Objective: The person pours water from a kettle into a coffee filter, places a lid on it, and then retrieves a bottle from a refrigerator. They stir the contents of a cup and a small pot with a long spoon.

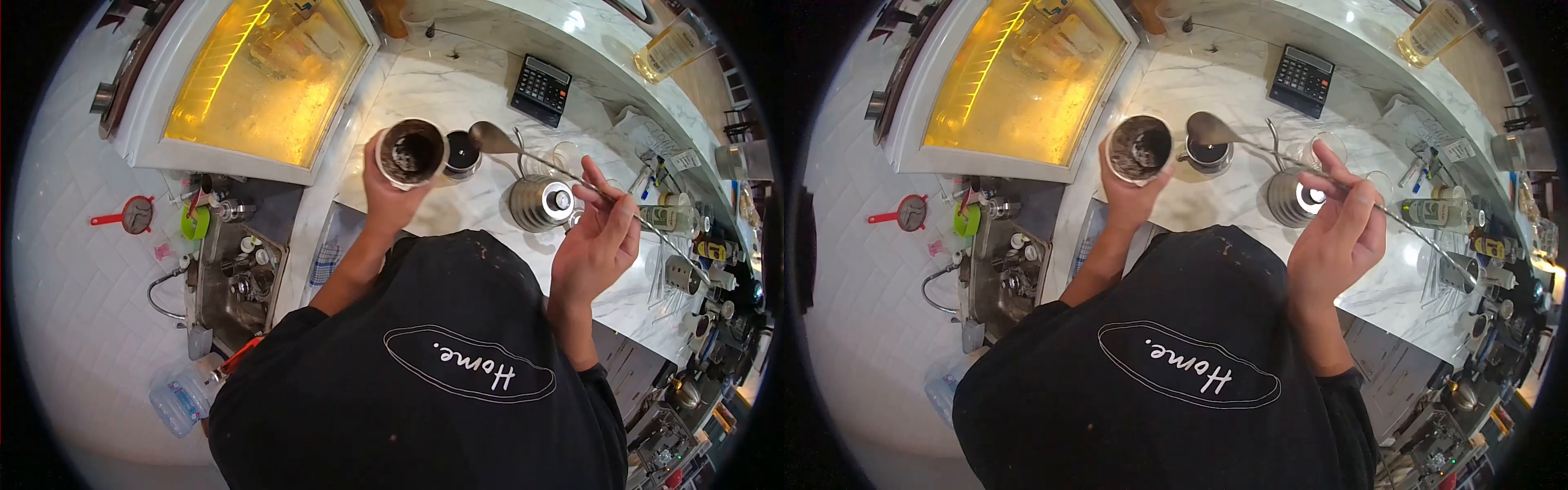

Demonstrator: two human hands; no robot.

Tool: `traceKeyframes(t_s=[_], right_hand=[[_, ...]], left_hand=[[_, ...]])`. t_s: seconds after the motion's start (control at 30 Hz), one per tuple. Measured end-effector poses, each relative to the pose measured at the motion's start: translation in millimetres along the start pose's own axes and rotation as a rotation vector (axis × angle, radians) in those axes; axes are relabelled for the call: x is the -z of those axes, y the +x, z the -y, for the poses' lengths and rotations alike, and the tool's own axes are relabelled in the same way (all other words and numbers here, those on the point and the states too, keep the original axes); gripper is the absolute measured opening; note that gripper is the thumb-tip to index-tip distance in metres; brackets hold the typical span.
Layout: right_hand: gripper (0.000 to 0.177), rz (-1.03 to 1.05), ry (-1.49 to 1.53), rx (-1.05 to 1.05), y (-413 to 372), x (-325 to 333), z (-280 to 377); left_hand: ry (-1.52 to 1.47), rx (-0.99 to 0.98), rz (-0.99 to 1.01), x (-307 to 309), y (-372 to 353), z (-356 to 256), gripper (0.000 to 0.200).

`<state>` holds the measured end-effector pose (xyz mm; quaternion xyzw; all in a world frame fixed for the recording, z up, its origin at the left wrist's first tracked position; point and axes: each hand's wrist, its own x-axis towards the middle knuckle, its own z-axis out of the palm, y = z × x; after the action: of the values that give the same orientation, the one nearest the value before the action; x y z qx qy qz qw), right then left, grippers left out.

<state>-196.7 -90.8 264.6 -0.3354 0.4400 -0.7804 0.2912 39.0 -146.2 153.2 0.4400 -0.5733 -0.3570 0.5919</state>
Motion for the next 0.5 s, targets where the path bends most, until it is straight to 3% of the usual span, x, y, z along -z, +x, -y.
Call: traceKeyframes(t_s=[0.2, 0.3, 0.5], right_hand=[[0.035, 0.061, -0.345, -0.115, 5.0, 17.8, -47.0], [0.036, 0.167, -0.448, -0.081, -1.4, 15.7, -78.6], [0.032, 0.39, -0.674, 0.0, -7.2, 10.5, -113.0]], left_hand=[[0.161, 0.128, -0.13, 30.4, 16.8, 56.0, 0.079], [0.373, 0.197, -0.059, 36.9, 26.2, 90.7, 0.077], [0.378, 0.242, 0.009, 23.2, 56.9, 145.6, 0.074]])
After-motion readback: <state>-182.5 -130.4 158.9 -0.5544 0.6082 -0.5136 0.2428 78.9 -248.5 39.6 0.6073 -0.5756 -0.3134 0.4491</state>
